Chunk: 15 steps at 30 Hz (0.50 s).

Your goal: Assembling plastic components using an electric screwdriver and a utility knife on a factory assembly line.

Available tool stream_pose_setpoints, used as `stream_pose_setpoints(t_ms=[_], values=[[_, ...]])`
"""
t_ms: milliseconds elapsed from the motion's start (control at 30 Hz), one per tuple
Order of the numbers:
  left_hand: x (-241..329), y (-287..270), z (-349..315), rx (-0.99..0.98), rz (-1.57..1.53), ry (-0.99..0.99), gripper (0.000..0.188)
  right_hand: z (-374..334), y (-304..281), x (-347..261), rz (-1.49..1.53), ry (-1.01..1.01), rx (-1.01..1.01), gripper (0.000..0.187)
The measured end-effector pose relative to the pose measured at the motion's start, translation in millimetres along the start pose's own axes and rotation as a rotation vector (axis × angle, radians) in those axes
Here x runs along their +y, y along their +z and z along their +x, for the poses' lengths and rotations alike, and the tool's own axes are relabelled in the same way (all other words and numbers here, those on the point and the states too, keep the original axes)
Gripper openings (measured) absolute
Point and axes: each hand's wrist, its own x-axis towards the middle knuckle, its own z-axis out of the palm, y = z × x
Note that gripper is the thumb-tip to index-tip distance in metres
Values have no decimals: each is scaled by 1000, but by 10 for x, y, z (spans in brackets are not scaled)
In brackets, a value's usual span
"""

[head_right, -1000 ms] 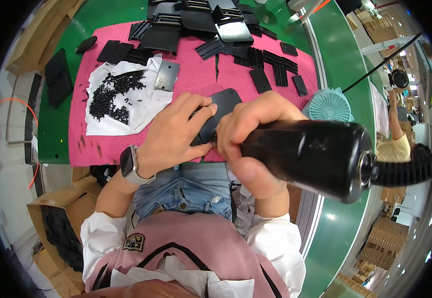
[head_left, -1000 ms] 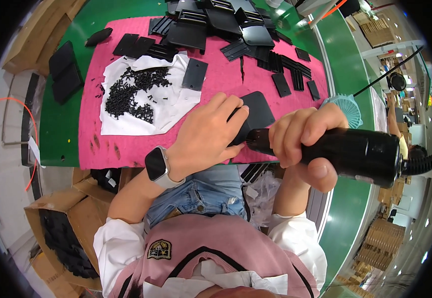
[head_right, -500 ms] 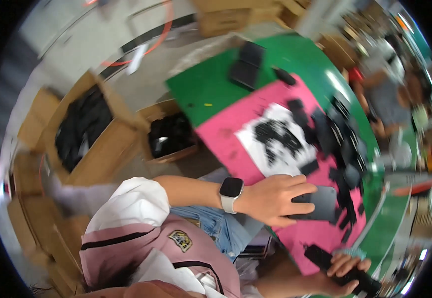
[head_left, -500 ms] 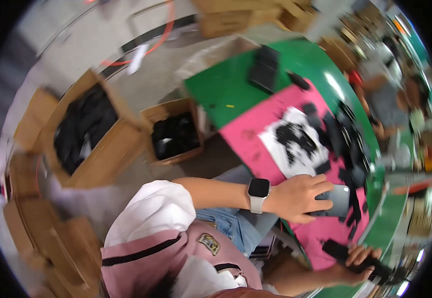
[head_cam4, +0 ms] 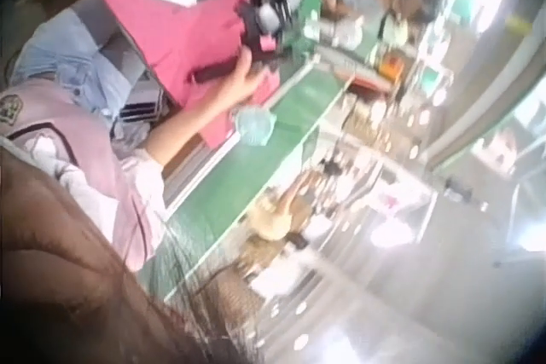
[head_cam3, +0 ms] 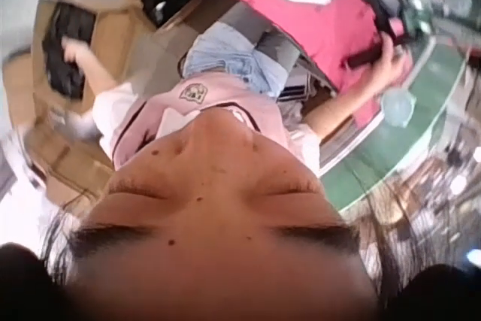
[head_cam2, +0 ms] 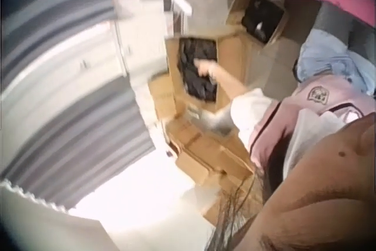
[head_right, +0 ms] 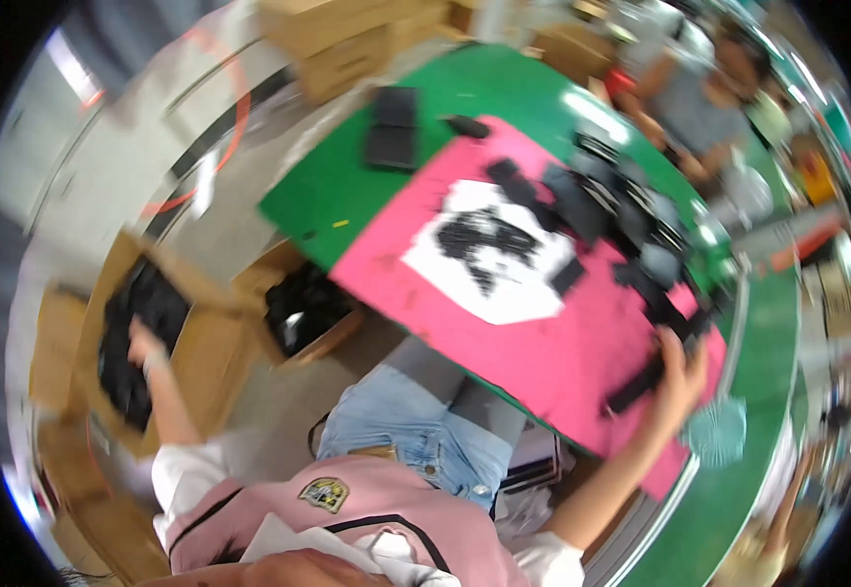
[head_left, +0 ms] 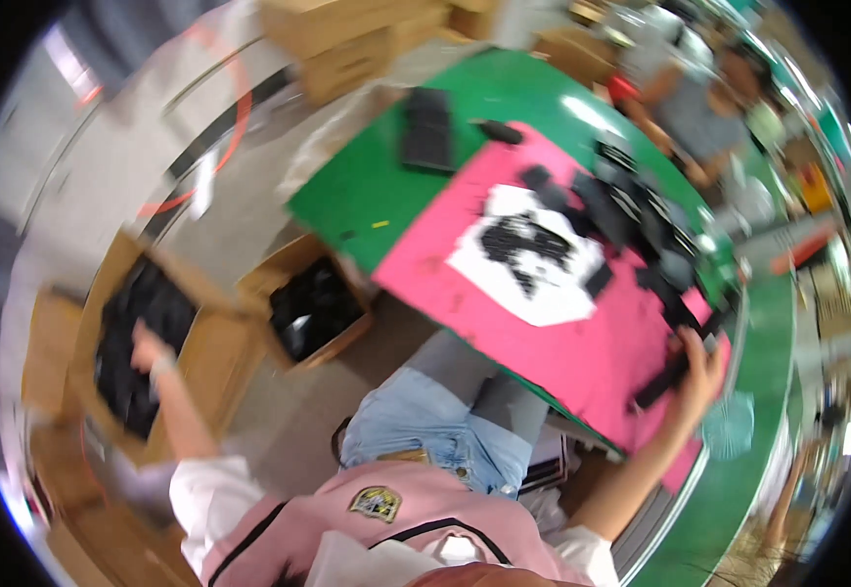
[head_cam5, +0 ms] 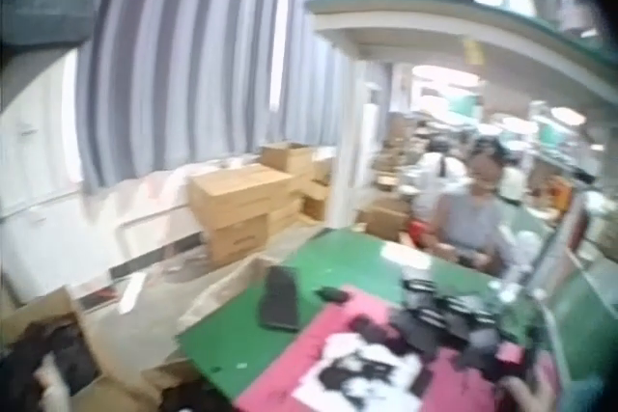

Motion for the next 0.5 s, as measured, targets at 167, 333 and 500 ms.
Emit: stream_pose_setpoints(t_ms=[167, 333, 500], values=[[220, 40, -292, 266, -524, -278, 91, -54, -20, 167, -82, -76, 156, 55], [1404, -118, -1203, -56, -1061, 534, 28, -165, -82, 32, -1026, -199, 357, 70], [2718, -730, -3352, -329, -1147, 955, 29, -212, -23, -22, -1150, -201, 397, 64]])
